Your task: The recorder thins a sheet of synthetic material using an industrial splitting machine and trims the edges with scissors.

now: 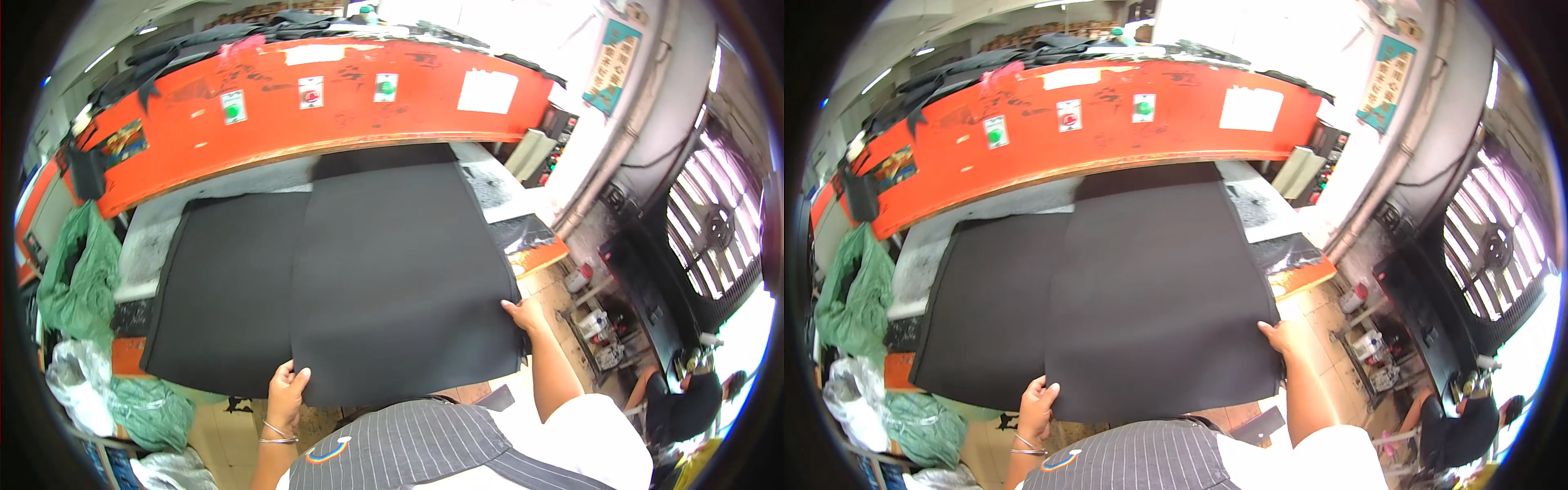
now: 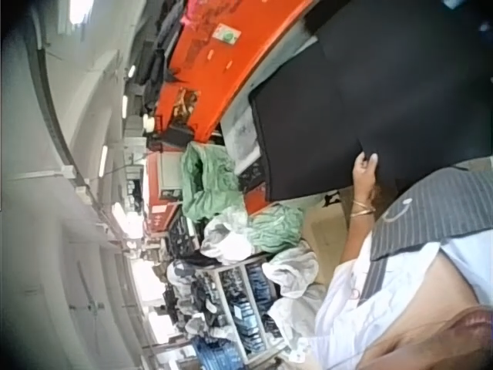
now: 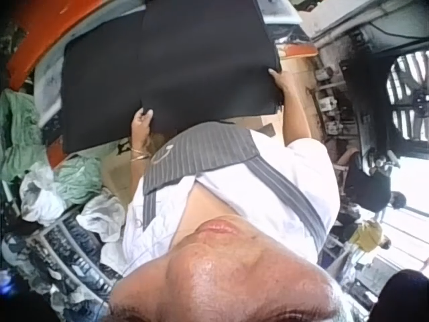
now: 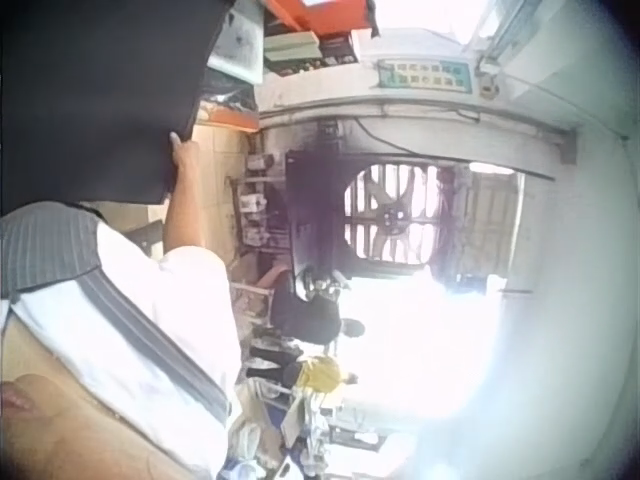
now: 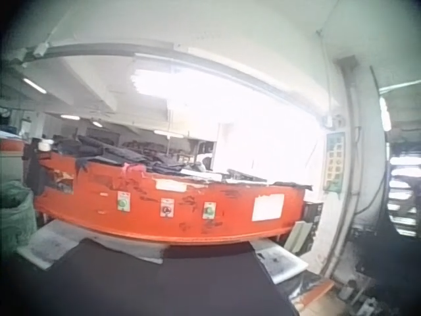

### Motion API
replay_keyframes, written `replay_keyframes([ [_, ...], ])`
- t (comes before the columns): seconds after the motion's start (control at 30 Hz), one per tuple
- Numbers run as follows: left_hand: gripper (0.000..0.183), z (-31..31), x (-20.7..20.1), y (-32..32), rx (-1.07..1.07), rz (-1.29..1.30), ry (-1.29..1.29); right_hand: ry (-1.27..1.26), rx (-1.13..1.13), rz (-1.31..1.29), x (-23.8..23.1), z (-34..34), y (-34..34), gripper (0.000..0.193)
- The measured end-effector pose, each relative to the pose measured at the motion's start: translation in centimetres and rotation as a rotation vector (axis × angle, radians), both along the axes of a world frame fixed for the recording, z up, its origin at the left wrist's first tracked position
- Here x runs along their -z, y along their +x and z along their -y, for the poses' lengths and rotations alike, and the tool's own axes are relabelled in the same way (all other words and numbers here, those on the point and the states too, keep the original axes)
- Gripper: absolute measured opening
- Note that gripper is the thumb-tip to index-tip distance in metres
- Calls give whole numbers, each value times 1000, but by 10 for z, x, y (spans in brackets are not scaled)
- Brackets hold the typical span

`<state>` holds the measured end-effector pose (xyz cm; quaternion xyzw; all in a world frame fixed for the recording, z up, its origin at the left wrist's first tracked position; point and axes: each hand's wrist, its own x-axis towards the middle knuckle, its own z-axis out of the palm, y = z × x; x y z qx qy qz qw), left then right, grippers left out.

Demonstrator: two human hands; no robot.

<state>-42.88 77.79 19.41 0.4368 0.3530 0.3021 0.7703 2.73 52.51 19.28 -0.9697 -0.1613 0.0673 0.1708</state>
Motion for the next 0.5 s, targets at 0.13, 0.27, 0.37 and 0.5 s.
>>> replay_keyframes([
  [0.13, 30, -6, 10, 9, -14, -86, 81, 63, 100, -100, -4, 1, -14, 47],
  [0.27, 27, -12, 10, 20, 17, -137, 110, 444, 148, -28, 61, 31, 6, 50],
  [0.37, 25, -16, 4, 17, 57, -142, 104, 490, 103, 74, 37, 16, -19, 49],
  [0.5, 22, -19, 1, 20, 90, -220, 174, 438, 87, 161, 13, 17, -26, 49],
])
